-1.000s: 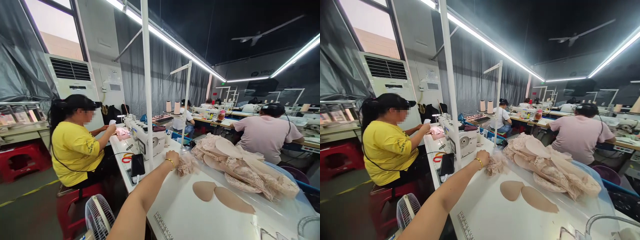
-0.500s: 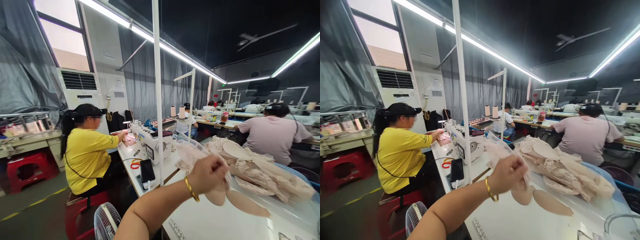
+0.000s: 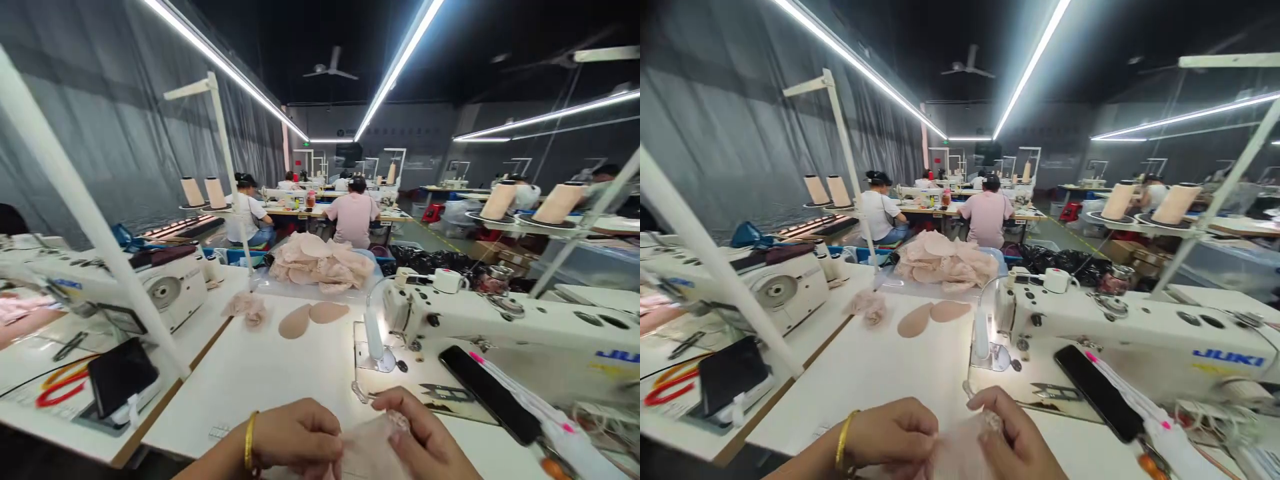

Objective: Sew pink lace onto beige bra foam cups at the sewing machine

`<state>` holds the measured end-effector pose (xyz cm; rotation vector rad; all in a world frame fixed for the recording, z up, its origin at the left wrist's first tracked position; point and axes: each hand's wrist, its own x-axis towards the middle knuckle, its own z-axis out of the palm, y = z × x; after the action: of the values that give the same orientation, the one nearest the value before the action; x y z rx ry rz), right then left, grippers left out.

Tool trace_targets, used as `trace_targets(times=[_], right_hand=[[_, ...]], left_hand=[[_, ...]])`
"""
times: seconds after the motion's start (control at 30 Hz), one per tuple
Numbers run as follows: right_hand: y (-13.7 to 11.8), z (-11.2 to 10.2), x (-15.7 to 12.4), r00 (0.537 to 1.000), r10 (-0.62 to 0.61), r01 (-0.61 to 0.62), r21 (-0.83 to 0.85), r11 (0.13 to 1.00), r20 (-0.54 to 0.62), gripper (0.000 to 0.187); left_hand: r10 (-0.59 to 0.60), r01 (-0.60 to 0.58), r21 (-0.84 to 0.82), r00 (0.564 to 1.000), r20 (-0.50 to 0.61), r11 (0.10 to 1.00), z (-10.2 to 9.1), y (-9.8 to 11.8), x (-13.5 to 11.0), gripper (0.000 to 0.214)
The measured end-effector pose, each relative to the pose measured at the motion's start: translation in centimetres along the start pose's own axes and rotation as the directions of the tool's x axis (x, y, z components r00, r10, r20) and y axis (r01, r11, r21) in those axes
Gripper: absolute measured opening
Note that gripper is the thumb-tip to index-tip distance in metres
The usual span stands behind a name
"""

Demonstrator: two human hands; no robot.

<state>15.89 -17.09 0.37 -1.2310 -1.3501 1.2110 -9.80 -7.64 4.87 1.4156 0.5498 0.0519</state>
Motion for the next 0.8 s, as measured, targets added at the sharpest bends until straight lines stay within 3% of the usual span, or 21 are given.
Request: trace_targets(times=[0.03,0.07,0.1,0.2,0.27,0.3,0.37,0.4,0.47,0.5,0.53,0.6,0.67,0.73,0.8], right_hand=[[0.1,-2.0,0.2,0.995,-0.061,0.046,-0.174,0.984,-0.077,0.042],[0.3,-4.2,0.3,0.976,-0.164,0.082,-0.450,0.889,-0.145,0.039],[0.8,-6.5,0.4,0.943,-0.286,0.096,-0.688,0.720,-0.168,0.036],[3.6,-12.7,0.7,0.900,-0.379,0.047,-0.817,0.575,-0.214,0.034],[5.9,-14.8,1.0,0.869,-0.484,0.086,-0.933,0.350,-0.102,0.030],[6.7,-14.9,1.2,0.869,-0.494,0.144,-0.940,0.309,-0.029,0.027],[7.2,-13.4,1.2,0.847,-0.531,0.184,-0.925,0.333,-0.022,0.021],[6.7,-12.1,1.0,0.855,-0.516,0.190,-0.892,0.409,-0.054,0.020],[4.6,-8.7,0.5,0.904,-0.426,0.214,-0.815,0.539,-0.045,0.021],[3.3,-7.1,0.3,0.883,-0.467,0.237,-0.819,0.523,-0.042,0.023],[2.0,-5.6,0.2,0.844,-0.536,0.286,-0.849,0.444,0.003,0.025],[-0.3,-3.5,0.5,0.737,-0.640,0.414,-0.893,0.174,0.217,0.022],[-1.4,-2.2,1.1,0.679,-0.658,0.437,-0.900,0.003,0.327,0.012],[-1.7,-1.3,1.6,0.675,-0.646,0.426,-0.903,-0.055,0.358,0.017],[-1.4,-0.4,1.8,0.701,-0.623,0.399,-0.915,-0.060,0.347,0.026]], left_hand=[[-0.004,0.000,-0.067,0.999,-0.054,0.998,-0.5,0.2,-0.2,0.068],[0.015,-0.027,-0.123,0.995,-0.102,0.992,-0.9,0.6,-0.5,0.063],[0.059,-0.087,-0.170,0.985,-0.159,0.982,-1.2,1.1,-0.8,0.058],[0.193,-0.241,-0.226,0.957,-0.215,0.944,-0.9,2.7,-1.2,0.043],[0.238,-0.278,-0.226,0.952,-0.191,0.933,-0.5,3.0,-0.6,0.043],[0.236,-0.273,-0.238,0.956,-0.172,0.932,-0.4,2.8,0.0,0.045],[0.203,-0.233,-0.277,0.970,-0.132,0.932,-0.3,1.9,1.5,0.053],[0.184,-0.210,-0.296,0.976,-0.114,0.932,-0.3,1.4,2.2,0.058],[0.157,-0.173,-0.317,0.985,-0.074,0.932,-0.2,0.7,3.3,0.065],[0.152,-0.163,-0.320,0.987,-0.060,0.933,-0.1,0.5,3.6,0.067],[0.150,-0.157,-0.321,0.988,-0.047,0.934,0.1,0.5,3.9,0.069],[0.157,-0.158,-0.320,0.987,-0.030,0.934,0.3,0.8,4.1,0.070],[0.165,-0.164,-0.303,0.986,-0.024,0.939,0.6,1.1,4.3,0.070],[0.184,-0.183,-0.268,0.983,-0.023,0.946,1.0,1.2,4.6,0.068],[0.204,-0.201,-0.235,0.979,-0.013,0.951,1.1,1.2,4.7,0.066]])
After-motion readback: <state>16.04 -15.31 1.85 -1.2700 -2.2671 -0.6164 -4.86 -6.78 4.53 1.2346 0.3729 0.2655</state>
